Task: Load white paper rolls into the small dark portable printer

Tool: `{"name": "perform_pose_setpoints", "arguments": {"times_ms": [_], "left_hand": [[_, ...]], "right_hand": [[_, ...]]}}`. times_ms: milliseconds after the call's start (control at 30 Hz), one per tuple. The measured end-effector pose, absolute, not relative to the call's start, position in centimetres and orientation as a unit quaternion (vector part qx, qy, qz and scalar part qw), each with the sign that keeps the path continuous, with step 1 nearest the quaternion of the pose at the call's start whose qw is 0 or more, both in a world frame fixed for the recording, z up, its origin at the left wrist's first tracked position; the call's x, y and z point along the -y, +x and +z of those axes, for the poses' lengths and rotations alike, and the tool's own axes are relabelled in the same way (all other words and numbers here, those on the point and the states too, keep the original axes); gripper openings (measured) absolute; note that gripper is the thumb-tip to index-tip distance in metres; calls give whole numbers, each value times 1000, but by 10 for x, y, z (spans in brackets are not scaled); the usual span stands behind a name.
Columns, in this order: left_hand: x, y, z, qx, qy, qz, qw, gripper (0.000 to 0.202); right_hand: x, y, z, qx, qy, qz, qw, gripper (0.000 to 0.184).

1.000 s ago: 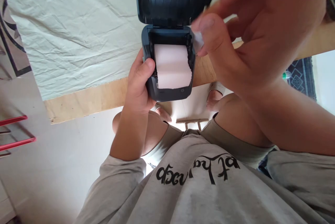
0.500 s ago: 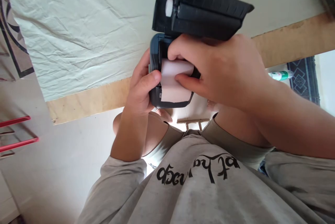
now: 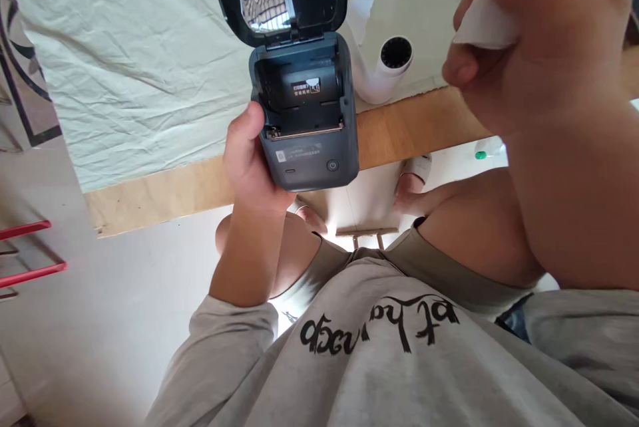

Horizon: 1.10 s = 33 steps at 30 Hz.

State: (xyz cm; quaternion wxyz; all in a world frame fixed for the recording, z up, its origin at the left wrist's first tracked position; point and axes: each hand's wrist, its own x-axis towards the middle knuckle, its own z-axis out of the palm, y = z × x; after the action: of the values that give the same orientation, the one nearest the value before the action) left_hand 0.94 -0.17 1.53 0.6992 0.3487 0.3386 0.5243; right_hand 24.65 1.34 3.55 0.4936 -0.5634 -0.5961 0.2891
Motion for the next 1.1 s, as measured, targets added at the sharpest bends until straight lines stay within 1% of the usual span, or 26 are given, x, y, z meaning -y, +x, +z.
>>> {"name": "perform_pose_setpoints", "arguments": {"times_ms": [33,67,100,133,167,233,300,367,500,567,633,667,733,800,833,900,967,1100], "left_hand": [[1,9,14,-337,352,522,700,53],[1,8,12,-335,357,519,701,53],[1,8,11,-334,363,513,703,53],[1,8,10,-334,370,505,705,52],[1,9,9,-335,376,499,706,51],[1,9,7,-330,388,494,705,45],[2,10,6,-319,396,498,702,37],[2,9,5,-315,397,498,704,32],[3,8,5,-323,388,488,711,28],[3,8,5,-322,390,487,712,28],[3,8,5,-323,392,484,713,30],[3,9,5,-324,393,482,713,31],[3,9,6,-326,399,480,711,32],[3,9,8,-327,405,482,705,34],[3,10,9,-329,408,482,702,35],[3,11,11,-334,410,485,697,36],[3,12,13,-335,408,488,695,36],[4,13,13,-329,393,492,704,35]], "right_hand": [[-14,250,33,585,-573,266,509,17],[-15,255,33,579,-581,250,514,12],[-16,259,33,587,-595,233,497,13],[-17,264,33,608,-621,193,455,15],[-18,269,34,628,-648,155,402,18],[-21,278,35,648,-694,94,301,31],[-23,283,34,644,-718,73,255,46],[-23,285,31,633,-726,78,259,51],[-21,286,26,630,-717,98,280,49],[-17,287,28,646,-703,107,279,61],[-11,286,34,674,-676,79,286,69],[-7,284,37,691,-655,44,302,68],[1,275,42,723,-594,-27,351,52],[8,261,44,751,-536,-29,386,34],[10,253,43,763,-521,12,382,32],[11,237,39,767,-528,90,352,41],[7,227,33,757,-551,135,324,46],[-4,228,26,751,-563,148,312,34]]}}
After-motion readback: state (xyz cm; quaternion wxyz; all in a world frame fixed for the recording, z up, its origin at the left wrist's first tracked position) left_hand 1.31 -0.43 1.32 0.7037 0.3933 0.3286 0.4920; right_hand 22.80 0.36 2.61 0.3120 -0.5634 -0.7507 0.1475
